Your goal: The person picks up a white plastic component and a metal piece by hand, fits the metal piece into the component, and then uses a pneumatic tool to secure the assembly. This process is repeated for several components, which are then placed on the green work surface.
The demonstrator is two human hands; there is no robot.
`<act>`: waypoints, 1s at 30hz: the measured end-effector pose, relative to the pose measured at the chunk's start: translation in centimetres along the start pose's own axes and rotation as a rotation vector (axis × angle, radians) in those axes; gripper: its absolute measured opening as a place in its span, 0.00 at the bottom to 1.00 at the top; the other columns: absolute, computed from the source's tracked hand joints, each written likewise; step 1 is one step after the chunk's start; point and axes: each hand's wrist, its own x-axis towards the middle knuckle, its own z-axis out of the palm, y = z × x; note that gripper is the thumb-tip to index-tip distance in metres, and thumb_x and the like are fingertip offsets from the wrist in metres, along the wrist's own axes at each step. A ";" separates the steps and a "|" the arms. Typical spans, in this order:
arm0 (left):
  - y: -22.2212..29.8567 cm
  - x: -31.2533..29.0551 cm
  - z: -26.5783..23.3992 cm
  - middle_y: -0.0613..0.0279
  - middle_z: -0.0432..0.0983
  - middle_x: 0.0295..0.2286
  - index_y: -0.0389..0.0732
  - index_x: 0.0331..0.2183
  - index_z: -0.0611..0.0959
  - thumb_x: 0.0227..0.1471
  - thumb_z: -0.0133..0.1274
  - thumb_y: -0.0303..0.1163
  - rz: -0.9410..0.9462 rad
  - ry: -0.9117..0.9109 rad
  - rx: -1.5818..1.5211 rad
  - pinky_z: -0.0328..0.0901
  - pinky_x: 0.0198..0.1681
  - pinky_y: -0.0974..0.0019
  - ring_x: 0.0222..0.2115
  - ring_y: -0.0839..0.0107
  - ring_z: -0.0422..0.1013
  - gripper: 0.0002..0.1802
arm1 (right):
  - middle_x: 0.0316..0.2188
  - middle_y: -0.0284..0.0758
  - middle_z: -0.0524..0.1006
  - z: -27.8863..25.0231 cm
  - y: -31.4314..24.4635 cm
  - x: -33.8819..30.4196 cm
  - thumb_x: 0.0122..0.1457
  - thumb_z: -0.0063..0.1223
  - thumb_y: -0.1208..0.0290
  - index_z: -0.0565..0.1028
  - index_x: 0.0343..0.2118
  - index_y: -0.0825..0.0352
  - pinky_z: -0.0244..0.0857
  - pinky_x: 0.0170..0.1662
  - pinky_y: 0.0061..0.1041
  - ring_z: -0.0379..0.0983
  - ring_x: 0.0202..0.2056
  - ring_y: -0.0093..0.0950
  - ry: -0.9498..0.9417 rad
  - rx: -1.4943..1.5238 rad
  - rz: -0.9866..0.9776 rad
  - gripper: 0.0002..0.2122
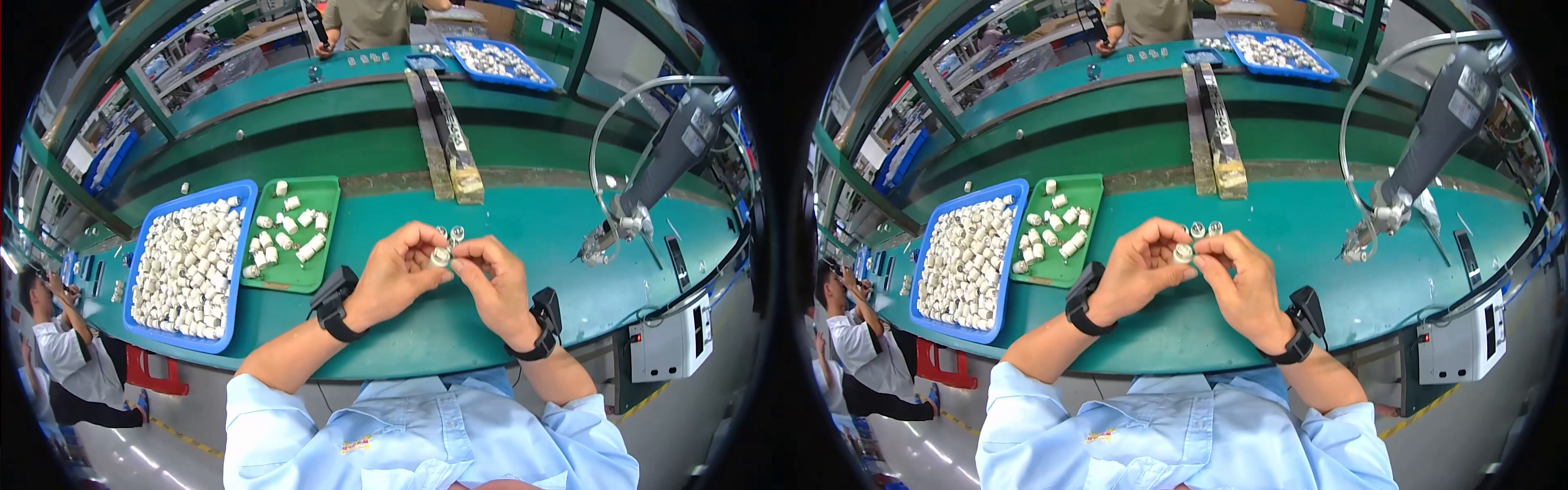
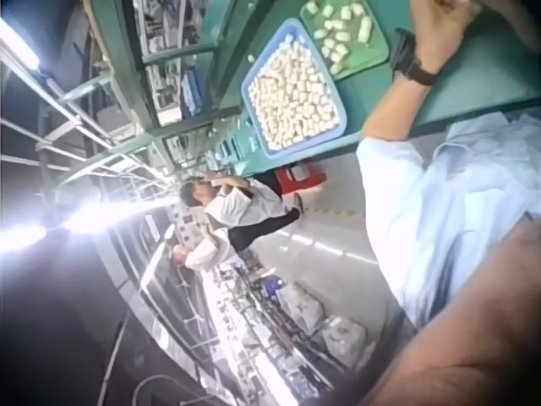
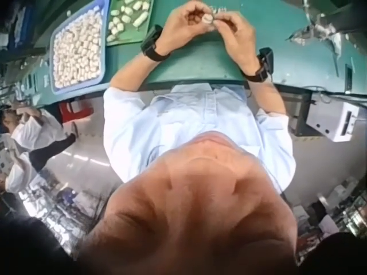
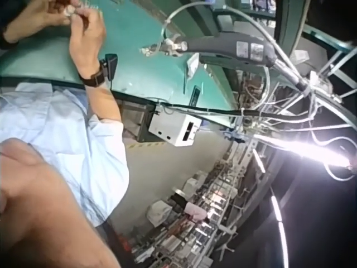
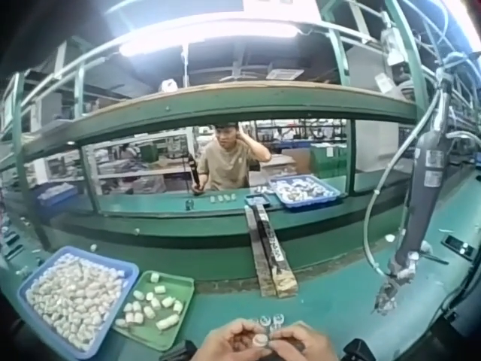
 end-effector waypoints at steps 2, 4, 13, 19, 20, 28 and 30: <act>-0.6 -0.5 -0.1 0.65 0.73 0.37 0.35 0.43 0.73 0.49 0.57 0.15 -0.041 0.000 0.046 0.70 0.37 0.77 0.35 0.82 0.72 0.18 | 0.31 0.34 0.76 0.3 0.4 -0.3 0.57 0.53 0.81 0.74 0.36 0.72 0.68 0.34 0.20 0.74 0.31 0.23 0.022 -0.037 0.000 0.05; -1.0 -0.9 0.1 0.66 0.73 0.37 0.35 0.43 0.73 0.50 0.56 0.16 -0.060 0.006 0.064 0.69 0.37 0.77 0.35 0.82 0.72 0.17 | 0.30 0.35 0.76 0.4 0.1 -0.5 0.57 0.53 0.81 0.74 0.36 0.72 0.68 0.33 0.21 0.74 0.30 0.23 0.023 -0.116 -0.050 0.05; -1.7 -1.4 1.3 0.66 0.71 0.30 0.36 0.37 0.78 0.46 0.59 0.20 0.018 0.091 0.314 0.63 0.27 0.77 0.23 0.83 0.66 0.13 | 0.28 0.39 0.75 0.8 0.0 -0.7 0.55 0.53 0.82 0.74 0.35 0.70 0.67 0.29 0.27 0.74 0.28 0.33 0.043 -0.401 -0.283 0.05; -2.0 -1.4 1.3 0.64 0.72 0.30 0.36 0.37 0.79 0.46 0.60 0.21 0.028 0.143 0.351 0.63 0.26 0.76 0.23 0.82 0.66 0.13 | 0.29 0.39 0.75 0.7 0.4 -0.9 0.55 0.54 0.81 0.74 0.37 0.70 0.69 0.30 0.27 0.75 0.29 0.34 0.027 -0.350 -0.237 0.06; -2.0 -1.4 1.3 0.64 0.72 0.30 0.36 0.37 0.79 0.46 0.60 0.21 0.027 0.144 0.352 0.63 0.26 0.76 0.23 0.82 0.66 0.13 | 0.29 0.38 0.76 0.7 0.4 -1.0 0.55 0.54 0.81 0.75 0.36 0.70 0.69 0.31 0.26 0.75 0.29 0.31 0.021 -0.308 -0.186 0.06; -2.3 -1.4 1.1 0.64 0.74 0.29 0.35 0.37 0.80 0.45 0.61 0.21 -0.005 0.130 0.385 0.65 0.26 0.76 0.23 0.82 0.67 0.14 | 0.31 0.38 0.76 0.4 1.0 -1.3 0.56 0.55 0.80 0.75 0.37 0.71 0.71 0.33 0.22 0.76 0.31 0.27 0.038 -0.118 0.029 0.06; -1.9 -1.5 1.2 0.63 0.75 0.33 0.34 0.38 0.79 0.46 0.61 0.20 -0.004 0.117 0.413 0.68 0.32 0.76 0.29 0.81 0.71 0.14 | 0.31 0.37 0.76 0.3 1.0 -1.3 0.56 0.55 0.80 0.75 0.36 0.71 0.71 0.33 0.22 0.76 0.31 0.26 0.056 -0.119 0.042 0.06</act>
